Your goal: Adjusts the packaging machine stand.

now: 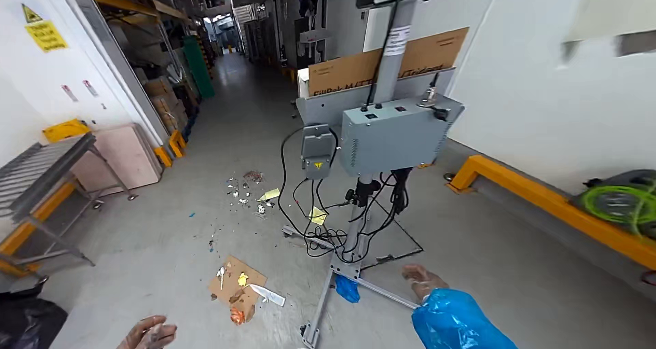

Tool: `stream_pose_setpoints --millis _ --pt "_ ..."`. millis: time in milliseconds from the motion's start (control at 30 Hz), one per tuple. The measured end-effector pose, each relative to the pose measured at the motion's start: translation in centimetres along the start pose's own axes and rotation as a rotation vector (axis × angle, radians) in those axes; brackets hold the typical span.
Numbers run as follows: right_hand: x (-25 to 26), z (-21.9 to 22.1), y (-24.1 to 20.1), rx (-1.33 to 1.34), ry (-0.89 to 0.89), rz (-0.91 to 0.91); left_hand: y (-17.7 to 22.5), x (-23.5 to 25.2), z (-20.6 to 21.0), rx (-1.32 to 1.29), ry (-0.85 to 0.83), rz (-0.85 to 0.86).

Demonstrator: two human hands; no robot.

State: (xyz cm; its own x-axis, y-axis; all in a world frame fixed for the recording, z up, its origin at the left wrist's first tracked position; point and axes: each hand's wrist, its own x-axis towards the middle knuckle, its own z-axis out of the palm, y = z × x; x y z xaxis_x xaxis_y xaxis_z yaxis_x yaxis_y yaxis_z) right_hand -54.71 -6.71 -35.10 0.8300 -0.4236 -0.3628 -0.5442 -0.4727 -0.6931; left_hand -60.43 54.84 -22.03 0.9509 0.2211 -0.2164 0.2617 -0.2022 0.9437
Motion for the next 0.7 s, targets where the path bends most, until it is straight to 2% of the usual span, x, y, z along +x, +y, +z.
stream_pose_setpoints --millis 100,200,300,500,567,700 --pt "0.5 1.7 -5.2 0.114 0.167 0.044 2.8 7.6 -0.1 0.052 -0.067 -0.037" --pt "0.4 1.4 -10.4 0.228 0.379 0.02 5.2 14.6 0.5 0.063 -0.155 -0.004" --pt "0.4 -0.3 -15.7 0.264 0.568 -0.067 7.4 21.7 3.9 0.114 -0.213 0.092" --pt "2.4 0.4 -27.0 0.245 0.963 -0.497 15.8 35.0 17.6 0.152 -0.56 0.366" --pt "4.2 1.4 -29.2 0.241 1.041 -0.496 18.5 38.8 23.0 0.093 -0.642 0.456" --pt "8.2 3.7 -32.2 0.26 1.166 -0.372 23.8 44.0 33.1 -0.005 -0.804 0.579"
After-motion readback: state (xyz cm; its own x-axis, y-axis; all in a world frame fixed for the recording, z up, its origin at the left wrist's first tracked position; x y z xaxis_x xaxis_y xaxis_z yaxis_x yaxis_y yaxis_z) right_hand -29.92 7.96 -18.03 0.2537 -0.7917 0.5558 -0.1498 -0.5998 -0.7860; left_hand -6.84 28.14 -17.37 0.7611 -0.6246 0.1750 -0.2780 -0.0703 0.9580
